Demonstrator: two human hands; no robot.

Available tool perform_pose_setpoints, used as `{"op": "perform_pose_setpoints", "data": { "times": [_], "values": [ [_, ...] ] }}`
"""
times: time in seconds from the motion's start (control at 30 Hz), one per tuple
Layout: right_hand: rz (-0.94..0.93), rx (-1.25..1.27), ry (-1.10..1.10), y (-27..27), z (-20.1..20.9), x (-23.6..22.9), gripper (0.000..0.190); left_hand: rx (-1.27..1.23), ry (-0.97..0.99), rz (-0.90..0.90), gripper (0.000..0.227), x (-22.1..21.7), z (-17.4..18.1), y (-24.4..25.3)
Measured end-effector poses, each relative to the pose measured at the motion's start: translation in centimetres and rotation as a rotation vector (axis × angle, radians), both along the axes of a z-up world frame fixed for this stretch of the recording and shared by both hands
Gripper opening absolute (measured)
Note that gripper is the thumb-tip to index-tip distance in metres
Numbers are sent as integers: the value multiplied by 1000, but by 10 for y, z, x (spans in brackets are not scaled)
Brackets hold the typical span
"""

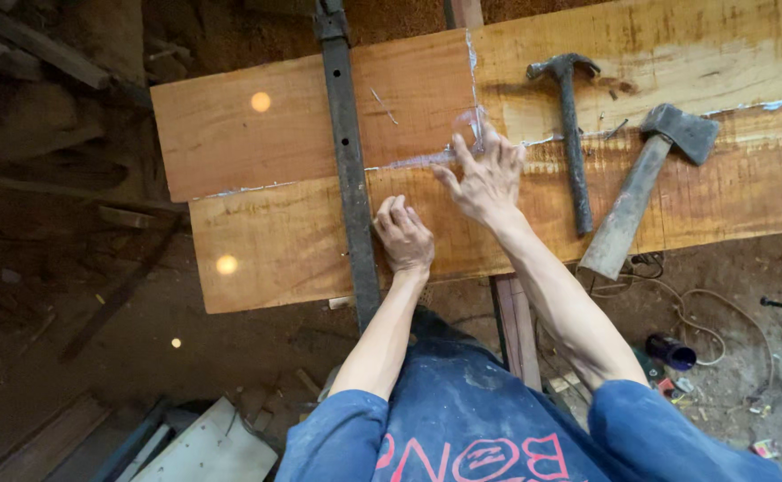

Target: The person aligns two wooden planks on a workbench and secures them with a metal bar clamp. They use a hammer to drive nails into the wood and tighten the clamp with a wrench. The person then uses an axe to split a small piece of wood and removes excess glue from the seam.

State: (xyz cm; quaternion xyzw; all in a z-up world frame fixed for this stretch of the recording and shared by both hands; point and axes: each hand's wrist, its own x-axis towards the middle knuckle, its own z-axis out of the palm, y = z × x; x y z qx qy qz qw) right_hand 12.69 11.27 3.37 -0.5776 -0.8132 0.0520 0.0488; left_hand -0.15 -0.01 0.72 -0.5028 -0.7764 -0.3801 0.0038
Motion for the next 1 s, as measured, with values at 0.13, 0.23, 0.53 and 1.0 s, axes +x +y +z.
{"op": "perform_pose_setpoints", "data": {
  "times": [0.13, 0.23, 0.53, 1.0],
  "values": [
    [-207, 24, -16, -5, 10, 50, 64, 14, 28, -2, 22, -3, -2, 12],
    [-294, 194, -33, -10, 3, 82, 85, -13, 28, -15, 23, 1, -7, -2],
    [-184, 116, 31, -20, -13, 52, 71, -39, 8, 2, 25, 3, -8, 0],
    [212, 37, 107, -30, -53, -72, 59, 374, -523, -30, 21, -15, 9, -15]
  ]
}}
